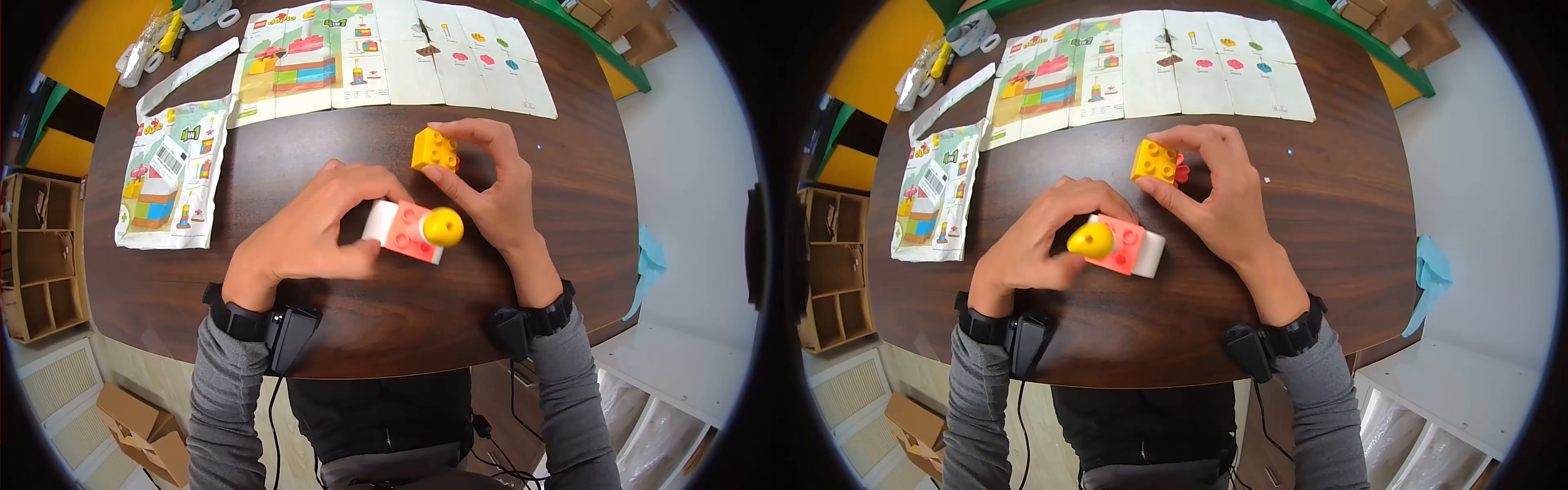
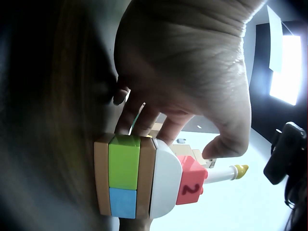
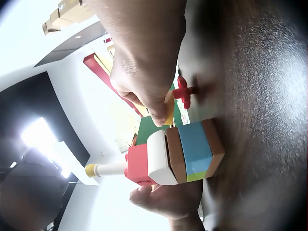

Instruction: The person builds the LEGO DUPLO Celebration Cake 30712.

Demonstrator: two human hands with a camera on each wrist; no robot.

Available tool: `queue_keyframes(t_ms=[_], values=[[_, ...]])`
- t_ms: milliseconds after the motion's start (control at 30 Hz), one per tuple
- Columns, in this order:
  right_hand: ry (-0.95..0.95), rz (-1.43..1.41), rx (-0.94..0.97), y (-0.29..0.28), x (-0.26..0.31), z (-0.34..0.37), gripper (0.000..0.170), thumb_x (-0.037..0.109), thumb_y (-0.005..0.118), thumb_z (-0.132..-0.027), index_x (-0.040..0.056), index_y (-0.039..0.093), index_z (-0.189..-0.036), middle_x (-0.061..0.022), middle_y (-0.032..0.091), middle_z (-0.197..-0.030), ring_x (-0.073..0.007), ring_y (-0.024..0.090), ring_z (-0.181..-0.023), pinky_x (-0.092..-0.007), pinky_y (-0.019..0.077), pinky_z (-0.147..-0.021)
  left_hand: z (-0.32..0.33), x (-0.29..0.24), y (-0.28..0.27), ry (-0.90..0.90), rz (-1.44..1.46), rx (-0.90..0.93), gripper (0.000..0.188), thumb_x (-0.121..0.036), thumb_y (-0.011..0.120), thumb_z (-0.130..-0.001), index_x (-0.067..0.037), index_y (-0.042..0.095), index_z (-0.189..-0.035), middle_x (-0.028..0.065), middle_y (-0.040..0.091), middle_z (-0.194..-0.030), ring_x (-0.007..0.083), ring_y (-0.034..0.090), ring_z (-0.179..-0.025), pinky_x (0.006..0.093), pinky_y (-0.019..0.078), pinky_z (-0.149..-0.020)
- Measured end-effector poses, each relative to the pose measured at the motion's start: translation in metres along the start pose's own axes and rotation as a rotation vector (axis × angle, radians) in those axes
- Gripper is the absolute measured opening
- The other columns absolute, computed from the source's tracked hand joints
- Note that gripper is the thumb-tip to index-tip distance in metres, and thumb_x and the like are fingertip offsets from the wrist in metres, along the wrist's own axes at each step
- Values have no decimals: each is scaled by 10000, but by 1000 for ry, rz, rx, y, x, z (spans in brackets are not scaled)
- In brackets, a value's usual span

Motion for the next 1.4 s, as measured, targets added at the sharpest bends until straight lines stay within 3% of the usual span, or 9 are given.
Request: queue_keyframes(t_ms=[67, 100, 200, 267, 367, 667, 967, 1133, 1400], values=[[-30, 22, 23, 2, 0, -1, 380, 234, 809, -743, 102, 670, -1072, -43, 626, -1003, -210, 575, -970, -336, 494, -791, -2, 4, 1, 42, 146, -18, 667, -624, 469, -785, -8, 620, -994, 111, 647, -975, 242, 608, -879, 326, 448, -819], [-59, 44, 51, 4, 0, 0, 378, 227, 810, -735, 101, 679, -1067, -40, 622, -991, -209, 559, -988, -336, 492, -793, -1, 5, 1, 40, 146, -19, 667, -624, 469, -785, -8, 620, -994, 111, 647, -975, 242, 608, -879, 326, 448, -819], [-46, 16, 61, 5, 0, 1, 383, 220, 816, -722, 102, 685, -1062, -38, 616, -978, -214, 532, -974, -332, 486, -788, -2, 2, -2, -52, 317, -55, 503, -483, 545, -863, -9, 623, -1011, 97, 643, -954, 193, 585, -849, 314, 445, -793], [-48, 21, 63, 4, 2, 1, 388, 223, 820, -718, 102, 684, -1060, -36, 615, -974, -215, 531, -958, -331, 485, -784, 0, 4, -3, -306, 270, -168, 280, -247, 636, -876, -22, 630, -1042, 64, 633, -964, 146, 555, -833, 292, 437, -771], [-67, 2, 81, 7, 7, 3, 396, 218, 830, -706, 102, 686, -1057, -32, 616, -974, -215, 522, -942, -327, 486, -771, -1, 1, -11, -122, -17, -340, 275, -86, 712, -809, -48, 636, -1071, 43, 623, -1001, 136, 553, -844, 273, 431, -756], [-28, 83, 253, 16, 1, 5, 675, 198, 829, -694, 88, 519, -1284, -78, 584, -1195, -276, 442, -1092, -365, 422, -926, -3, 0, -10, -50, -137, -315, 374, -118, 810, -721, -63, 652, -1056, 67, 621, -1100, 193, 583, -968, 295, 447, -809], [86, 387, 176, 1, -3, 3, 556, 249, 793, -738, 70, 551, -1205, -103, 560, -1069, -322, 512, -1072, -417, 459, -863, -5, -5, -6, -34, -238, -263, 415, -142, 787, -739, -76, 657, -1127, 71, 613, -1242, 270, 504, -1140, 375, 380, -1010], [-59, 105, 232, 11, 4, 5, 445, 203, 772, -769, 42, 561, -1126, -136, 575, -1027, -333, 598, -889, -381, 496, -754, -5, -4, -5, -36, -237, -266, 420, -149, 777, -746, -90, 659, -1144, 62, 615, -1241, 269, 502, -1134, 371, 380, -1006], [12, -54, 292, 21, 8, 7, 386, 138, 769, -764, 29, 557, -1067, -145, 601, -1051, -341, 601, -947, -387, 504, -791, -5, -1, -5, -32, -237, -278, 405, -125, 768, -749, -92, 666, -1140, 71, 626, -1181, 272, 513, -1102, 369, 395, -979]])
Point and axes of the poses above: each hand's wrist, its own z-axis away from the middle knuckle, its own y-axis out of the palm, x = y × z, the point moved 5 cm from there along -z, towards the middle knuckle
